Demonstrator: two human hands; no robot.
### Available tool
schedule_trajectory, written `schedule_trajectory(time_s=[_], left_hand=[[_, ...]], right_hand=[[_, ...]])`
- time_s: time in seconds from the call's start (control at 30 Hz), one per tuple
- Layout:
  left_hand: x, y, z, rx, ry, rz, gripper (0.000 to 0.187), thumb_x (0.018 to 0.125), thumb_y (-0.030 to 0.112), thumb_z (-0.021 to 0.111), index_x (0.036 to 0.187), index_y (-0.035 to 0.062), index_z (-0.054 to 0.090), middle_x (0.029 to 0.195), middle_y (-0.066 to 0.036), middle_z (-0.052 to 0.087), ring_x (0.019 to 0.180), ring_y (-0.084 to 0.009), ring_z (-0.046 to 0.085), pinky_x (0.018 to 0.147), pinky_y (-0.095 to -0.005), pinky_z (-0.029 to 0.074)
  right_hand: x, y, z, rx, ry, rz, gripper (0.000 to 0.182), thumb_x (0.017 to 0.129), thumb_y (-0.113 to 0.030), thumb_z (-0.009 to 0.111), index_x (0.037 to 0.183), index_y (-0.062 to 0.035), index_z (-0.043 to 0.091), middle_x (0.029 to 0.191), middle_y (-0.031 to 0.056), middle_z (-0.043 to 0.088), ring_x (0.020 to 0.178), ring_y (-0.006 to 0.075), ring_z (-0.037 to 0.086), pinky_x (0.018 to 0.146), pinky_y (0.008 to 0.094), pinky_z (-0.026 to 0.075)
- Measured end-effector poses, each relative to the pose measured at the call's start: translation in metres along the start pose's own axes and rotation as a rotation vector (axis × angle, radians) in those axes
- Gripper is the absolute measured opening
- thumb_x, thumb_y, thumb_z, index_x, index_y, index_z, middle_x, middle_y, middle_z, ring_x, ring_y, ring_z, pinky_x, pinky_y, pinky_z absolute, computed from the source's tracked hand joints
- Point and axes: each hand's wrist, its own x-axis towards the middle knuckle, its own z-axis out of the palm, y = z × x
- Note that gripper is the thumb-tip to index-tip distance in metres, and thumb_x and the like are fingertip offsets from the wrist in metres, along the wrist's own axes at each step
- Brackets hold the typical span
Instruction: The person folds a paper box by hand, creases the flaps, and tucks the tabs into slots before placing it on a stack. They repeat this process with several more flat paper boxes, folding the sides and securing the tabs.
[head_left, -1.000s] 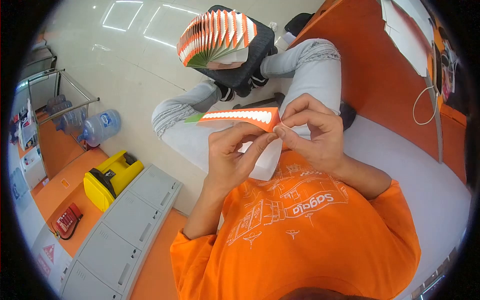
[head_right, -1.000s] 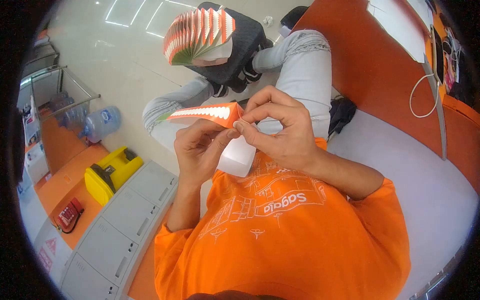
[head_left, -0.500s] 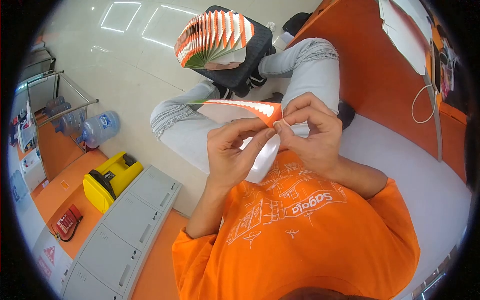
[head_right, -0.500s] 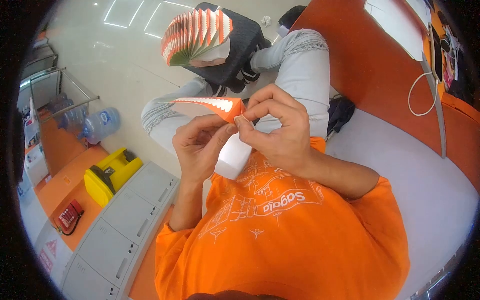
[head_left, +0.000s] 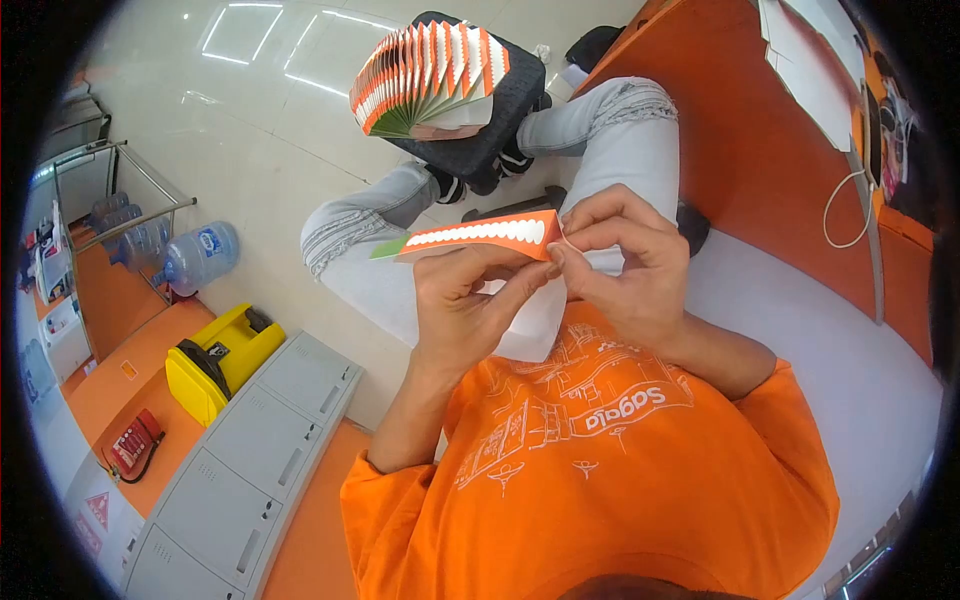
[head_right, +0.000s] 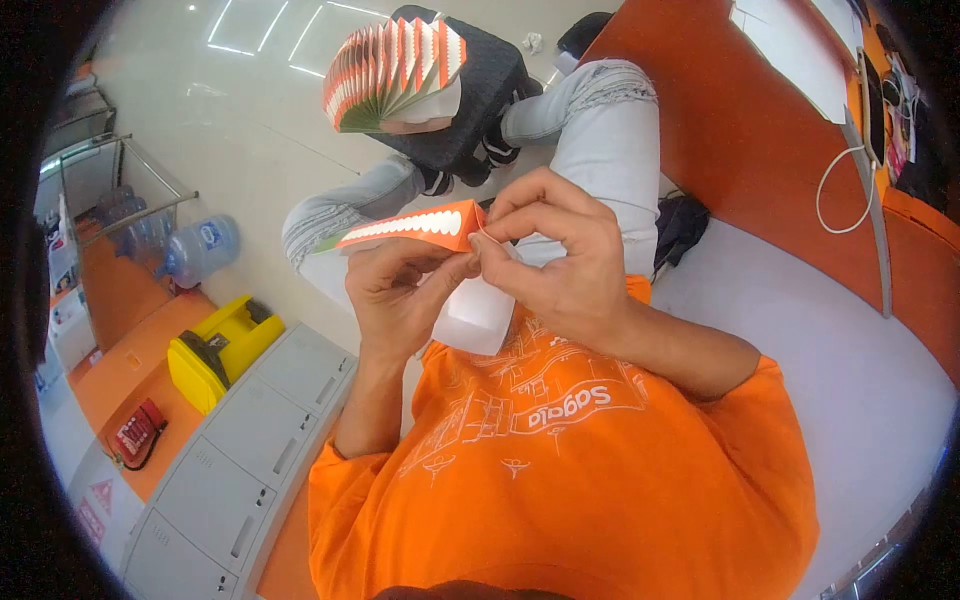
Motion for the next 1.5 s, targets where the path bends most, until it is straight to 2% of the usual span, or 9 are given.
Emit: schedule_trajectory(time_s=[0.2, 0.27, 0.4, 0.67, 0.73, 0.97, 1.03, 1.3, 1.5], left_hand=[[0.004, 0.015, 0.001, 0.065, -0.031, -0.006, 0.017, 0.084, -0.005, 0.08, 0.1, -0.0067, 0.076, 0.093, -0.013, 0.078, 0.081, -0.0184, 0.077, 0.071, -0.0259, 0.061], [0.005, 0.019, -0.001, 0.089, -0.077, -0.007, 0.016, 0.084, -0.011, 0.078, 0.099, -0.0098, 0.072, 0.095, -0.016, 0.076, 0.086, -0.0199, 0.075, 0.078, -0.0307, 0.063], [0.004, 0.014, -0.006, 0.083, -0.056, -0.002, 0.019, 0.084, -0.005, 0.079, 0.102, -0.0071, 0.076, 0.101, -0.014, 0.078, 0.085, -0.0192, 0.077, 0.075, -0.0274, 0.062], [0.005, 0.023, -0.017, -0.028, -0.204, -0.128, 0.017, 0.095, -0.011, 0.062, 0.11, -0.0114, 0.069, 0.112, -0.019, 0.073, 0.096, -0.0226, 0.074, 0.084, -0.0315, 0.061], [0.006, 0.02, -0.014, -0.014, -0.187, -0.095, 0.018, 0.092, -0.01, 0.064, 0.109, -0.0089, 0.072, 0.105, -0.017, 0.074, 0.092, -0.0203, 0.075, 0.079, -0.0297, 0.061], [0.009, 0.017, -0.007, 0.123, -0.059, 0.015, 0.015, 0.088, -0.006, 0.07, 0.103, -0.0052, 0.071, 0.093, -0.013, 0.075, 0.077, -0.02, 0.074, 0.071, -0.0288, 0.06], [0.009, 0.017, -0.007, 0.15, -0.067, 0.029, 0.015, 0.088, -0.006, 0.07, 0.103, -0.005, 0.07, 0.093, -0.013, 0.075, 0.077, -0.0205, 0.074, 0.071, -0.0292, 0.06], [0.01, 0.011, -0.011, 0.118, -0.105, 0.045, 0.015, 0.089, -0.004, 0.07, 0.104, -0.0041, 0.07, 0.09, -0.013, 0.075, 0.079, -0.0212, 0.074, 0.069, -0.0295, 0.057], [0.006, 0.013, -0.005, 0.103, -0.082, 0.011, 0.022, 0.091, -0.004, 0.07, 0.113, -0.0048, 0.067, 0.101, -0.014, 0.072, 0.083, -0.0208, 0.074, 0.071, -0.0291, 0.058]], right_hand=[[0.003, -0.005, -0.013, 0.044, -0.117, 0.035, 0.008, 0.081, -0.001, 0.079, 0.088, 0.0012, 0.077, 0.093, 0.0075, 0.066, 0.083, 0.0157, 0.064, 0.075, 0.0273, 0.051], [0.004, -0.003, -0.014, 0.06, -0.141, 0.029, 0.008, 0.081, -0.001, 0.079, 0.089, 0.001, 0.078, 0.093, 0.0075, 0.066, 0.084, 0.0159, 0.064, 0.076, 0.0277, 0.051], [0.005, -0.006, -0.018, 0.056, -0.186, 0.013, 0.011, 0.082, -0.002, 0.079, 0.093, -0.0001, 0.08, 0.095, 0.0076, 0.066, 0.09, 0.017, 0.063, 0.079, 0.029, 0.05], [0.011, -0.017, -0.028, 0.058, -0.312, 0.102, 0.013, 0.084, -0.005, 0.081, 0.097, -0.0027, 0.081, 0.096, 0.0071, 0.066, 0.092, 0.0172, 0.061, 0.08, 0.0296, 0.05], [0.012, -0.019, -0.03, 0.04, -0.349, 0.092, 0.014, 0.085, -0.005, 0.081, 0.098, -0.0034, 0.081, 0.094, 0.0066, 0.065, 0.091, 0.0166, 0.062, 0.079, 0.0295, 0.051], [0.006, -0.012, -0.019, 0.128, -0.228, 0.144, 0.014, 0.083, -0.003, 0.083, 0.097, -0.0038, 0.082, 0.095, 0.0075, 0.068, 0.089, 0.0157, 0.067, 0.077, 0.027, 0.053], [0.003, -0.011, -0.014, 0.13, -0.157, 0.045, 0.014, 0.082, -0.004, 0.084, 0.096, -0.003, 0.081, 0.098, 0.008, 0.069, 0.09, 0.0157, 0.068, 0.077, 0.0266, 0.054], [0.009, -0.017, -0.012, 0.137, -0.166, 0.026, 0.014, 0.083, -0.002, 0.083, 0.096, -0.002, 0.081, 0.099, 0.0066, 0.067, 0.093, 0.0163, 0.067, 0.081, 0.0273, 0.055], [0.006, -0.017, -0.009, 0.147, -0.123, 0.037, 0.012, 0.083, -0.001, 0.082, 0.095, -0.0005, 0.08, 0.103, 0.0077, 0.066, 0.096, 0.0167, 0.066, 0.081, 0.0277, 0.056]])
